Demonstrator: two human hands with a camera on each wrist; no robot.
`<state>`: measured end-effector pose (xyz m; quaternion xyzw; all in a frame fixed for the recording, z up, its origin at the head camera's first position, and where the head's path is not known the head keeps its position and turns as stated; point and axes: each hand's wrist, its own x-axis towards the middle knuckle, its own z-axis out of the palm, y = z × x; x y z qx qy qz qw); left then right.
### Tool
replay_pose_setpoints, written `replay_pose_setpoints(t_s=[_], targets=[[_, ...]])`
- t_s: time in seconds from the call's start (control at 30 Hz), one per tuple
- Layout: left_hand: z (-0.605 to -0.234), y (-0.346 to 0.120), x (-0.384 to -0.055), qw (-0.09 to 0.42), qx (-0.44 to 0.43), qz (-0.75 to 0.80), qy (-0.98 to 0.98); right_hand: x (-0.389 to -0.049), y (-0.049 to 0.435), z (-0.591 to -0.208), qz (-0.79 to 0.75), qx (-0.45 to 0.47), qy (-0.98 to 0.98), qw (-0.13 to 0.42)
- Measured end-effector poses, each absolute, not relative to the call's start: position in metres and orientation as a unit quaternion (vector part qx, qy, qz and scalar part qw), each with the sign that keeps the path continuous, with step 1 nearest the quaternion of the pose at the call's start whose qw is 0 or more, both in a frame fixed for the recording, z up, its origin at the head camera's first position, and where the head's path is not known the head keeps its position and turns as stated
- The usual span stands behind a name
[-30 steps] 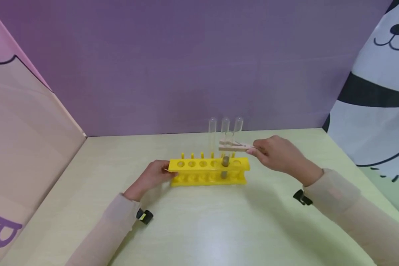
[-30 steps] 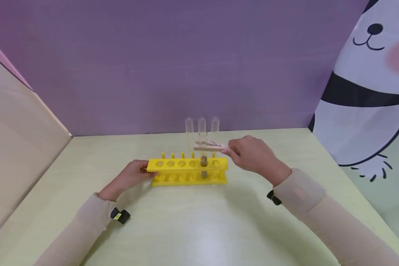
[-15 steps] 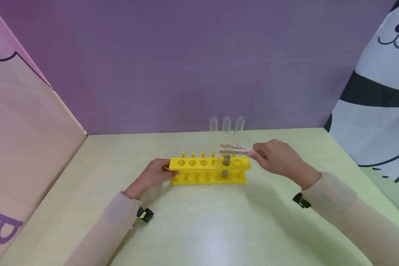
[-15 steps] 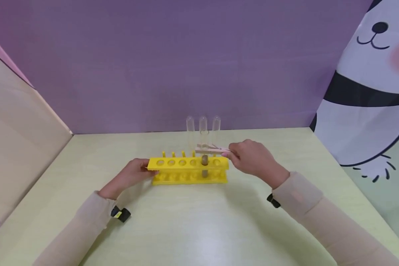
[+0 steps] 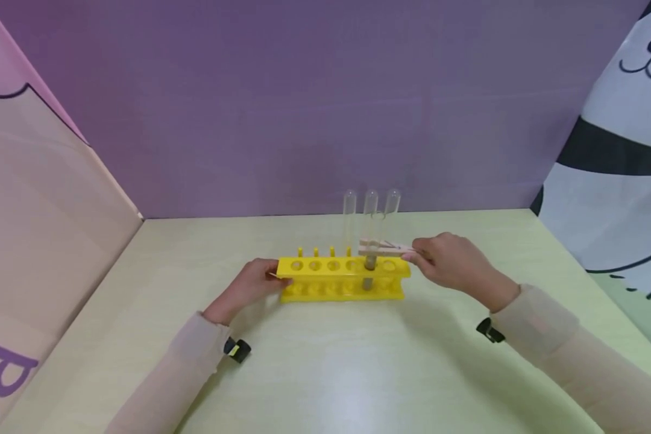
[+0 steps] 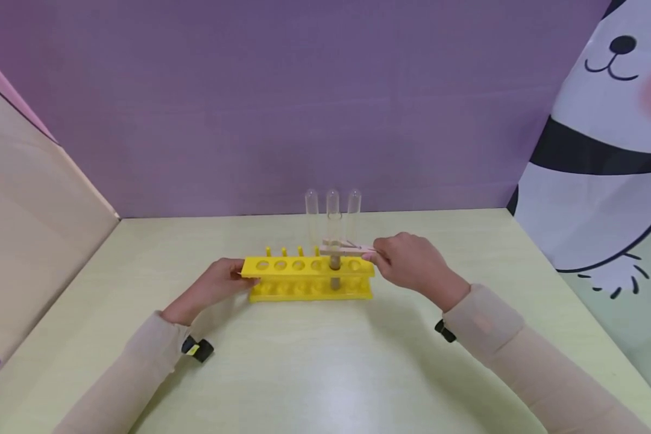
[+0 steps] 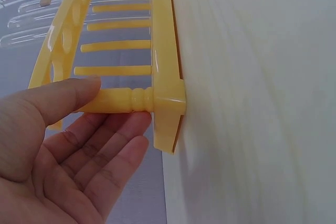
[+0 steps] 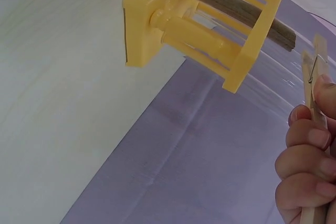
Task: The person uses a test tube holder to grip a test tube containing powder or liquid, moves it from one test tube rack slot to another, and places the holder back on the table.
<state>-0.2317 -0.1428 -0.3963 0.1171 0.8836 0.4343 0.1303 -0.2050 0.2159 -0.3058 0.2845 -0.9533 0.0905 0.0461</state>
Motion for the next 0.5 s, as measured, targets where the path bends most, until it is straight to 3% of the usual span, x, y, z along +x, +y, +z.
replay_pose_setpoints(t_s=[0.5], targets=[[-0.3958, -0.1435, -0.2302, 0.123, 0.132, 0.437, 0.881, -0.2032, 0.216, -0.3145, 0.097, 0.276, -0.955, 0.047]])
